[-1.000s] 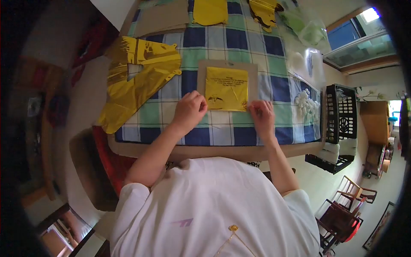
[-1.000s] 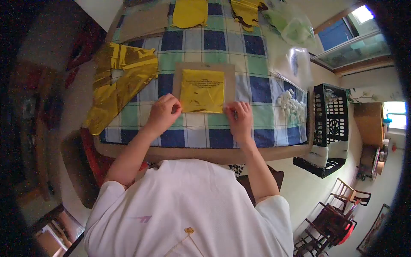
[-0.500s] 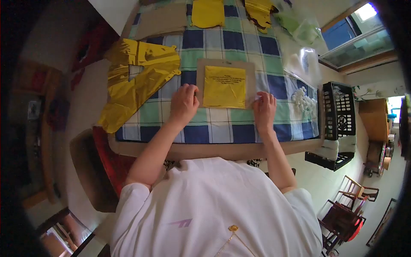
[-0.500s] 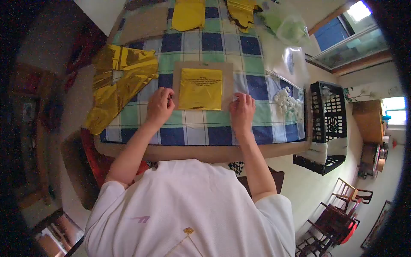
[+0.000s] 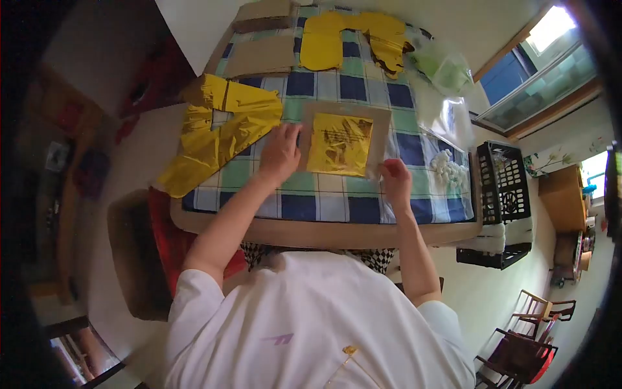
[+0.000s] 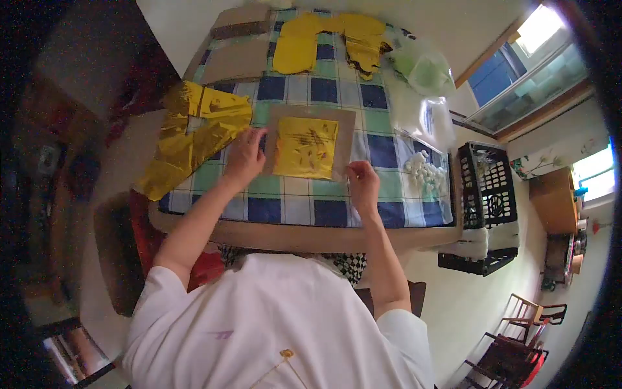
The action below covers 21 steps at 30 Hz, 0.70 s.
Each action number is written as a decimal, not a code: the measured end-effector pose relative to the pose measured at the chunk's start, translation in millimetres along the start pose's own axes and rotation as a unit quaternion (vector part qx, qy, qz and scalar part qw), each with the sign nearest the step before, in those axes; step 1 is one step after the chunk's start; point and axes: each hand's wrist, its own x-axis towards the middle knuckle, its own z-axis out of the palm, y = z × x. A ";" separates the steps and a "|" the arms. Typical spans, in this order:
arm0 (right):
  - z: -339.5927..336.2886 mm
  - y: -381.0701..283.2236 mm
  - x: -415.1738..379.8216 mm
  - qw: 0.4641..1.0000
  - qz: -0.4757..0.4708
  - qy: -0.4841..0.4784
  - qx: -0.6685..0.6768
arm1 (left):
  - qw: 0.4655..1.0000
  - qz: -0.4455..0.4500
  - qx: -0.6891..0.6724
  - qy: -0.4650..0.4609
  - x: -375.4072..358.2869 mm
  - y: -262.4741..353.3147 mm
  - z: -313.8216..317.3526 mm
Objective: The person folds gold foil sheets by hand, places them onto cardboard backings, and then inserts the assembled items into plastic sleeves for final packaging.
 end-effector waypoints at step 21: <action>-2.8 31.8 -28.5 0.988 -0.126 -0.085 0.016 | 0.946 -0.210 0.203 -0.141 -78.6 -66.5 -367.2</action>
